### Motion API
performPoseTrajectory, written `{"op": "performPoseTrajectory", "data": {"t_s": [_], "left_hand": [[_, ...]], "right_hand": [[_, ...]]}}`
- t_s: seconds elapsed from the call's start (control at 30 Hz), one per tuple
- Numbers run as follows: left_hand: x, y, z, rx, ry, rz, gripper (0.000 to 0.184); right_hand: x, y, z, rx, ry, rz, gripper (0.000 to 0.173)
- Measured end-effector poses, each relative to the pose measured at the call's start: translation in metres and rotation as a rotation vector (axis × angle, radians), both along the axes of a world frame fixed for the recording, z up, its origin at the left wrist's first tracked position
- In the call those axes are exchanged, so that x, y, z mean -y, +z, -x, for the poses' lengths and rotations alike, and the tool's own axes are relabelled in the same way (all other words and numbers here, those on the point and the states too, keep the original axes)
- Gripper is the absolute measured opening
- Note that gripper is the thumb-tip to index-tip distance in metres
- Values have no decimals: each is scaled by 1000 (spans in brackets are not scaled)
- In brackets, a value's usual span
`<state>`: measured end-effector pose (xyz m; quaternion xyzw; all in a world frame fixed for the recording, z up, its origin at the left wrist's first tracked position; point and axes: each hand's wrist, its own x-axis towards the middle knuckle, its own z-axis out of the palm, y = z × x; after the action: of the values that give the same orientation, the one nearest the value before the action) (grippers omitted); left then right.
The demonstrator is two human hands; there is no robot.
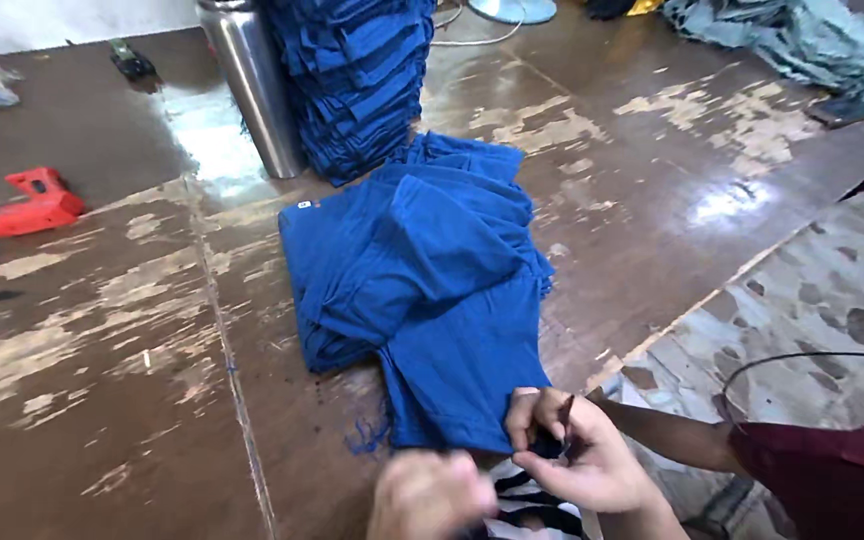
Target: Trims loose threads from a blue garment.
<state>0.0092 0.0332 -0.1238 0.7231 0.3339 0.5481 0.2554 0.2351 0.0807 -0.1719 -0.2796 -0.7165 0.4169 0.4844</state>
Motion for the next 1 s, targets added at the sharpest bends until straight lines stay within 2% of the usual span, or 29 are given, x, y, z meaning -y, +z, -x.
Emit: {"op": "performPoseTrajectory", "data": {"t_s": [0.07, 0.1, 0.17, 0.27, 0.37, 0.47, 0.53, 0.67, 0.77, 0.83, 1.0], "left_hand": [[-25, -36, -4, -262, 174, -53, 25], [-34, -47, -6, -273, 199, -37, 17], [-42, -55, -6, -174, 265, -1, 19], [-44, -49, 1, -74, 343, 14, 17], [-42, -47, 6, -92, 352, 50, 17], [-42, -47, 5, -49, 327, 138, 18], [-41, -43, 2, 119, 255, 279, 24], [-39, -41, 7, 517, 67, 491, 45], [-37, -44, 9, 645, -36, 496, 62], [-39, -43, 6, 663, -11, 492, 67], [-43, -48, 2, 744, 125, 526, 16]], "right_hand": [[3, 9, 6, -41, 33, -9, 21], [3, 13, 9, -38, 43, -29, 21], [3, 22, 10, -35, 31, -72, 21], [-6, 35, 3, -88, -72, -144, 23], [-23, 46, 4, -136, -234, -253, 22], [-38, 40, 23, -95, -436, -310, 15], [-44, 21, 38, 33, -472, -255, 11], [-46, -12, 51, 228, -243, -149, 18], [-37, -5, 45, 184, -152, -132, 20], [-31, 0, 43, 163, -95, -112, 19], [-18, -4, 47, 326, -73, -115, 43]]}}
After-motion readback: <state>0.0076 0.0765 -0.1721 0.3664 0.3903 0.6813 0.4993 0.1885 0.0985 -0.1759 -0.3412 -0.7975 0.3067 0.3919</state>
